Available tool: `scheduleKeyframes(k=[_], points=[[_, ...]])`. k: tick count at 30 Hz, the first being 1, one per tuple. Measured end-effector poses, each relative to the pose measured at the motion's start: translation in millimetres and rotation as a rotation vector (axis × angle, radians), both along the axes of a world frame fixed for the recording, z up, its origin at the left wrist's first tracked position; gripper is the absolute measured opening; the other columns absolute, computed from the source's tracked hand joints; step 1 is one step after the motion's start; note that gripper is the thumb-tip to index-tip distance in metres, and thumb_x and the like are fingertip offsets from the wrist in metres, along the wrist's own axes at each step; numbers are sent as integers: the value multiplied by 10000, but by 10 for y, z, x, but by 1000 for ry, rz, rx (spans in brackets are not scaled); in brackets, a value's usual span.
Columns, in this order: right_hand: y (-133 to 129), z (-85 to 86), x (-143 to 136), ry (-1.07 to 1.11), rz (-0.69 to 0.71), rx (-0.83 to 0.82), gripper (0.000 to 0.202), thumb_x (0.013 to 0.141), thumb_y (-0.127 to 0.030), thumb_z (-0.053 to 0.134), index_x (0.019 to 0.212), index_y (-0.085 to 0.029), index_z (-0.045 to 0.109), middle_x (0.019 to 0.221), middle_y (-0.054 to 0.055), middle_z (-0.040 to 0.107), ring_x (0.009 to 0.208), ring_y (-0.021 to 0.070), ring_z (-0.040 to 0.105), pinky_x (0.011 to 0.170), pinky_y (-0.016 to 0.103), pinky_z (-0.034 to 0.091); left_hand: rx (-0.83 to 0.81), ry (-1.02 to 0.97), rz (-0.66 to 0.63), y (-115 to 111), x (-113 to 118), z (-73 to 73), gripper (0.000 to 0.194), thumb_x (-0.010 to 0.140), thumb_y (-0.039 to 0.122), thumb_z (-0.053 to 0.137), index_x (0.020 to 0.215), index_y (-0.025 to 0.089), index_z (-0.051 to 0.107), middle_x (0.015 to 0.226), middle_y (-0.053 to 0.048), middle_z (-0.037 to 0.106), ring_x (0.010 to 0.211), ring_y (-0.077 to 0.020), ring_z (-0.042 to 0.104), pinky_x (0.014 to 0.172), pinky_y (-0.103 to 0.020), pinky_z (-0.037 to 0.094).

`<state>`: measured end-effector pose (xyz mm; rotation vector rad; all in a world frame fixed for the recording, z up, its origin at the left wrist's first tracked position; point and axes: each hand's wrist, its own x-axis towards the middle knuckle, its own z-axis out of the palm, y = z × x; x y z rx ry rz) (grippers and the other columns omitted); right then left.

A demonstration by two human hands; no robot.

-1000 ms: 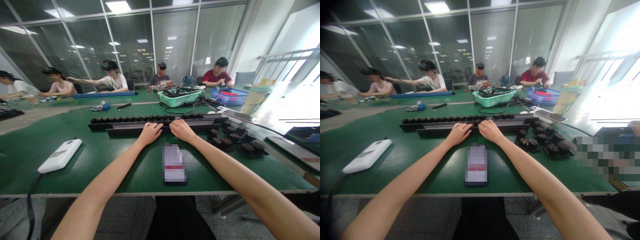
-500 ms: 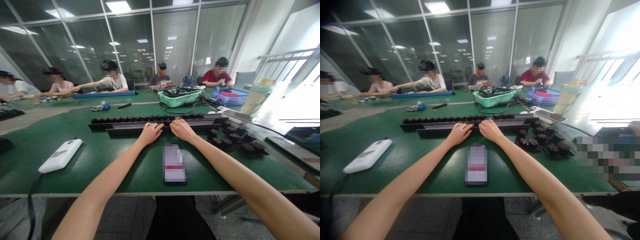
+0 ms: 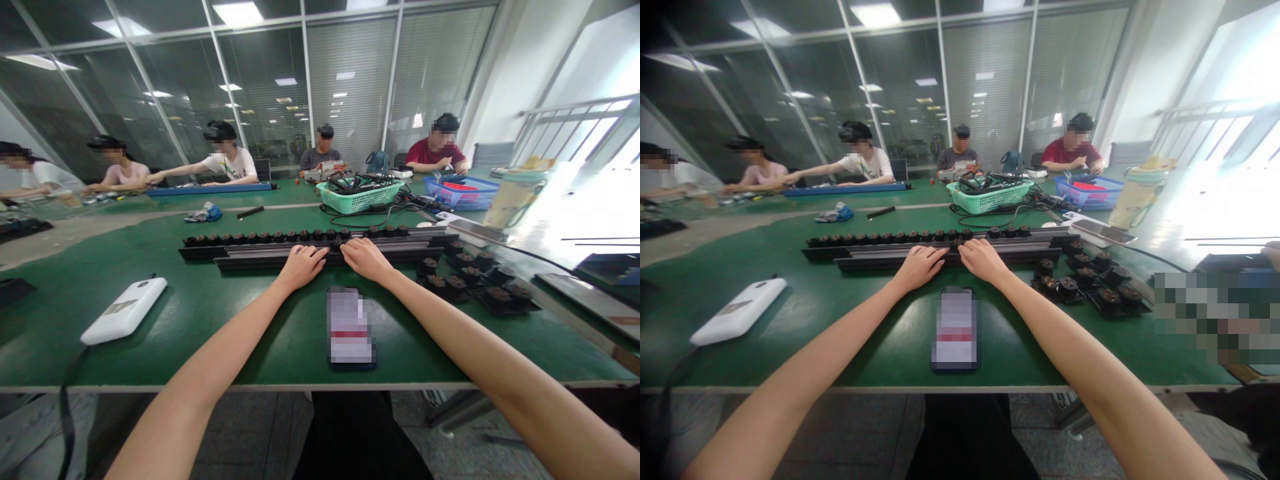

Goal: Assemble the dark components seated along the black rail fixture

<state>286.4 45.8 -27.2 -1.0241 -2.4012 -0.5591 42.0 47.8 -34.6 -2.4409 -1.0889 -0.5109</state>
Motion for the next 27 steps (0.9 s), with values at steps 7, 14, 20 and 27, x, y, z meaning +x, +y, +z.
scheduleKeyframes(k=[7, 14, 20, 27], points=[[-37, 45, -19, -38, -16, 7, 318, 1058, -227, 377, 1072, -163, 689, 1006, 127, 686, 988, 259, 556, 851, 375, 342, 18, -10, -11, 36, -18, -39, 431, 1070, 364, 342, 1419, 228, 556, 1134, -94, 690, 1076, -224, 627, 996, -408, 376], [-35, 42, -17, -38, -27, 17, 322, 1066, -230, 371, 1069, -163, 686, 996, 116, 687, 981, 250, 557, 844, 365, 330, 17, -13, -13, 34, -16, -32, 428, 1069, 369, 353, 1417, 229, 559, 1130, -92, 691, 1064, -222, 628, 996, -408, 376], [-29, 34, -25, -41, -32, 55, 318, 1065, -230, 377, 1009, -161, 683, 966, 107, 680, 963, 246, 549, 835, 364, 324, 6, -5, -4, 11, 3, -10, 416, 1066, 357, 362, 1404, 234, 570, 1132, -87, 692, 1048, -218, 628, 997, -401, 372], [-37, 37, -30, -17, -17, 63, 295, 1048, -215, 405, 953, -165, 679, 944, 109, 679, 947, 244, 536, 841, 361, 318, -11, 0, 8, -16, 14, 19, 410, 1065, 342, 377, 1410, 228, 569, 1150, -86, 694, 1063, -221, 627, 998, -401, 368]])
